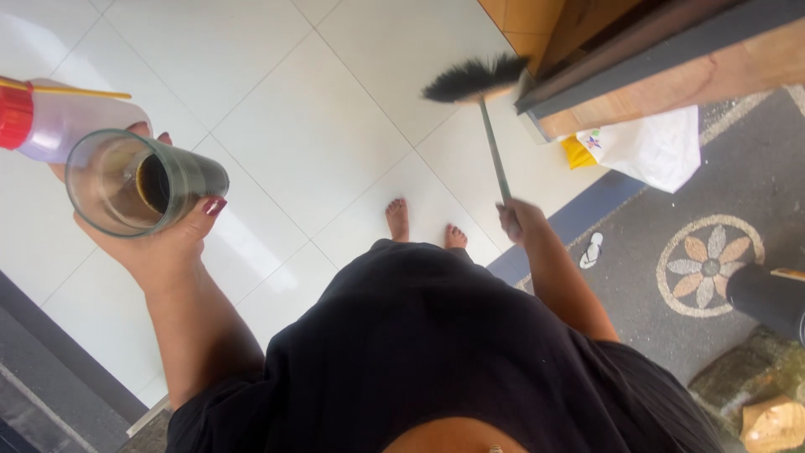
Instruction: Sweeping the tiled floor of an entryway while holding a glass of liquid and a bottle in one hand.
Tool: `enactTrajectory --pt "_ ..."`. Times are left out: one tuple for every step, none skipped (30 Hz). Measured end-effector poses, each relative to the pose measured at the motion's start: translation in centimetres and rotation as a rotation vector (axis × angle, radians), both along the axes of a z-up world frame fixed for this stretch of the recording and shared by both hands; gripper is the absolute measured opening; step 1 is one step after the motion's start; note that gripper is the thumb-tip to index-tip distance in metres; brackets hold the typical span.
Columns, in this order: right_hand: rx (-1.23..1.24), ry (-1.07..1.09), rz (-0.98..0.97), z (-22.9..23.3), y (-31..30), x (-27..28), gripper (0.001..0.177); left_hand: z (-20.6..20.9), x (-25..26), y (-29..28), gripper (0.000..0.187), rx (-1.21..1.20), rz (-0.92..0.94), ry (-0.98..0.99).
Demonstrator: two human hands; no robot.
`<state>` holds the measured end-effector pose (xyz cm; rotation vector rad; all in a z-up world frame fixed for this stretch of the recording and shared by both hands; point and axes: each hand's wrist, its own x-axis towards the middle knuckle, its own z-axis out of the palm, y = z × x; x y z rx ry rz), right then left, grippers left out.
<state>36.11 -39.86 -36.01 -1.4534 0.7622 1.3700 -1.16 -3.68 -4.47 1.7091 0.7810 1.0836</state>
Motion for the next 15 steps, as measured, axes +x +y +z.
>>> enactTrajectory --pt "-0.092 0.027 0.055 1.8 -3.0 -1.4 0.023 0.1 1.2 -0.6 0.111 -0.011 -0.008 -0.042" --pt "-0.184 0.056 0.108 3.8 -6.0 -2.6 0.023 0.2 2.6 -1.1 0.113 -0.025 -0.016 -0.083" --pt "-0.189 0.06 0.095 2.3 -9.9 -2.9 0.023 0.2 3.9 -1.6 0.113 -0.03 -0.03 -0.081" --pt "-0.052 0.108 -0.041 0.8 -14.2 -3.8 0.024 0.0 5.0 -2.3 0.115 -0.053 -0.042 -0.106" --pt "0.085 0.153 -0.178 -0.6 -18.6 -4.8 0.024 -0.2 6.1 -3.1 0.117 -0.076 -0.053 -0.13" --pt "0.083 0.15 -0.198 -1.4 -22.4 -5.2 0.024 -0.1 7.2 -3.9 0.117 -0.081 -0.073 -0.13" --pt "0.151 0.077 -0.045 -2.1 -26.1 -5.7 0.025 0.1 8.3 -4.7 0.118 -0.077 -0.084 -0.141" --pt "0.22 -0.001 0.116 -3.1 -29.4 -5.7 0.027 0.1 9.5 -5.4 0.118 -0.069 -0.089 -0.155" --pt "0.22 -0.006 0.103 -1.1 -31.8 -6.6 0.027 0.0 10.6 -6.0 0.118 -0.07 -0.103 -0.158" --pt "0.128 -0.115 0.182 0.5 -33.5 -6.5 0.025 0.2 11.4 -6.4 0.113 -0.054 -0.107 -0.172" --pt "0.035 -0.225 0.259 2.2 -35.1 -6.6 0.023 0.5 12.1 -6.8 0.108 -0.037 -0.112 -0.187" --pt "0.043 -0.231 0.272 1.3 -38.7 -6.5 0.023 0.9 12.6 -7.7 0.108 -0.028 -0.099 -0.192" --pt "-0.001 -0.145 0.072 0.3 -42.2 -6.4 0.024 1.2 13.0 -8.5 0.105 -0.025 -0.134 -0.224" --pt "-0.039 -0.06 -0.125 -1.0 -45.2 -6.0 0.027 1.5 13.3 -9.1 0.103 -0.014 -0.168 -0.261" --pt "-0.026 -0.069 -0.11 -1.6 -46.6 -5.4 0.027 1.8 13.3 -9.7 0.103 0.001 -0.154 -0.269"
